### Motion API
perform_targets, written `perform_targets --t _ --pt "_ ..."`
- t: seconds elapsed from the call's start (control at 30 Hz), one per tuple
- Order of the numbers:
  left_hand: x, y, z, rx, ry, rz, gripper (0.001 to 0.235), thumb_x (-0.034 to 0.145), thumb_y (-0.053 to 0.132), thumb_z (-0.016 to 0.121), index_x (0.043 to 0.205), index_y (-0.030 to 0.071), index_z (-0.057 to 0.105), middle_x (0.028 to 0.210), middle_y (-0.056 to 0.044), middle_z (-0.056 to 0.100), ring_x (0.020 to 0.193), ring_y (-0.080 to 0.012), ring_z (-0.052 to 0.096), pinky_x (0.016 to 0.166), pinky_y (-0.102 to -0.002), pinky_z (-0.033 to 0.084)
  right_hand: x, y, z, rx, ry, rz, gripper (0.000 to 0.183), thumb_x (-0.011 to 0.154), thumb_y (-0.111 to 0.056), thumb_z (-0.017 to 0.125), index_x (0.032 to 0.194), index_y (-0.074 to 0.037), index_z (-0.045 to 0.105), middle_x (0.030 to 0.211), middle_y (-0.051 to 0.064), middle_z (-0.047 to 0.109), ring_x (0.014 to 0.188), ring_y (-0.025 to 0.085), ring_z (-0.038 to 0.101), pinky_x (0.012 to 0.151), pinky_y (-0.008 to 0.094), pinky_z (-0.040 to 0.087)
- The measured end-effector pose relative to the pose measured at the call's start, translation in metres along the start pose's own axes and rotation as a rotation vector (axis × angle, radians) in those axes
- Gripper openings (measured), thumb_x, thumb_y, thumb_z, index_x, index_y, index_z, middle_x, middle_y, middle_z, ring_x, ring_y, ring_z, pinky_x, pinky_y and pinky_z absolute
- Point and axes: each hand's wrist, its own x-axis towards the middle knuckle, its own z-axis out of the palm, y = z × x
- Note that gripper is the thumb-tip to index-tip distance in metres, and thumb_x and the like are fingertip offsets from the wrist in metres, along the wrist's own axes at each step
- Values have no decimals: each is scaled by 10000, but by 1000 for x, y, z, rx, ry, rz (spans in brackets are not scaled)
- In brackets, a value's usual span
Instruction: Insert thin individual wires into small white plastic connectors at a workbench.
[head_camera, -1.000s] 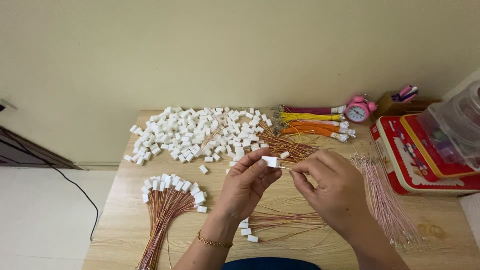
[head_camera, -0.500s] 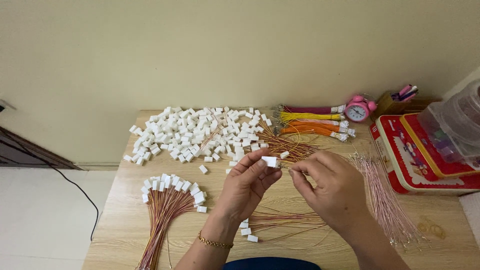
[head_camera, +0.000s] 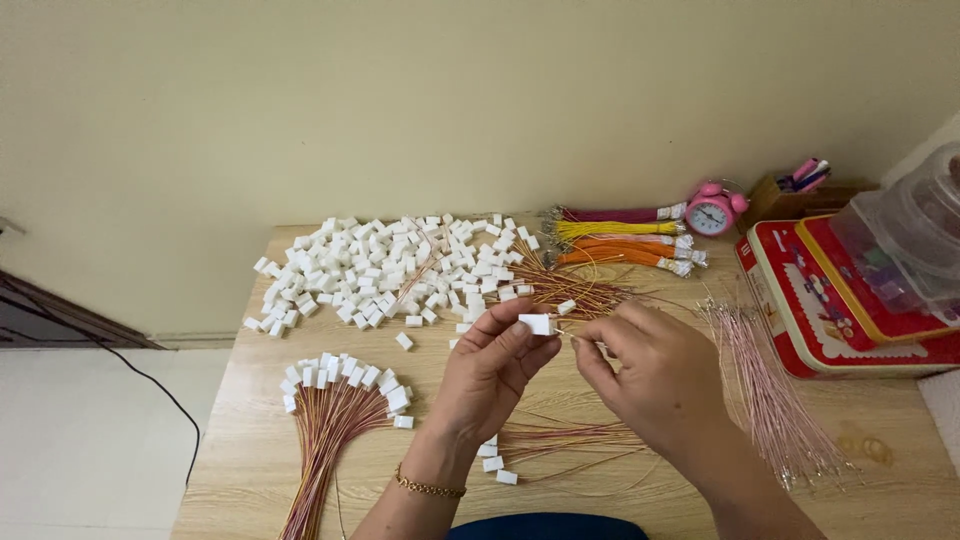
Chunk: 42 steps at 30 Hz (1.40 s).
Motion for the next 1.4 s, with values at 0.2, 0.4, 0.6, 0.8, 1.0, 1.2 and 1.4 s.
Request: perform_targets --t 0.2,0.4,0.6,0.8,1.0,1.2,1.4 --pt "1 -3 -3 57 -35 28 245 961 -19 630 1204 -13 654 1207 -152 683 1004 -241 702 967 -391 606 2 0 0 -23 2 -42 27 806 -128 760 820 -137 739 673 -49 611 494 86 478 431 269 342" --pt "1 -4 -5 128 -46 44 214 969 -25 620 1177 -5 666 1171 -141 701 1007 -234 707 968 -389 613 1 4 5 -77 -6 -41 43 806 -139 761 812 -148 720 688 -49 603 527 95 497 451 284 363" --pt "1 -2 -3 122 -26 35 219 968 -17 632 1183 -24 672 1022 -151 719 923 -242 731 912 -376 635 3 2 6 -60 45 -78 96 795 -131 771 760 -154 684 674 -55 591 508 86 459 436 268 322" --pt "2 -5 -5 122 14 12 226 962 -5 636 1185 -38 656 1029 -185 711 919 -257 723 886 -369 634 2 2 8 -33 33 -71 113 777 -114 772 755 -144 665 698 -45 597 524 98 485 448 284 359" --pt "3 -7 -11 146 21 -2 237 958 -13 644 1193 -35 655 1016 -183 711 902 -262 730 864 -363 639 2 11 15 12 -31 -90 76 793 -124 760 769 -147 692 691 -55 640 492 71 477 405 244 340" --pt "3 -7 -11 172 50 -23 230 956 -17 645 1186 -28 656 1016 -183 703 878 -258 717 858 -368 632 4 9 12 63 -67 -51 74 801 -136 762 783 -145 691 699 -54 629 505 86 488 429 274 360" --pt "5 -5 -13 109 82 -68 268 943 22 667 1207 -21 651 966 -178 716 872 -272 737 842 -375 645 4 11 8 295 -199 45 30 863 -162 722 877 -136 724 727 -38 631 564 101 511 502 270 403"
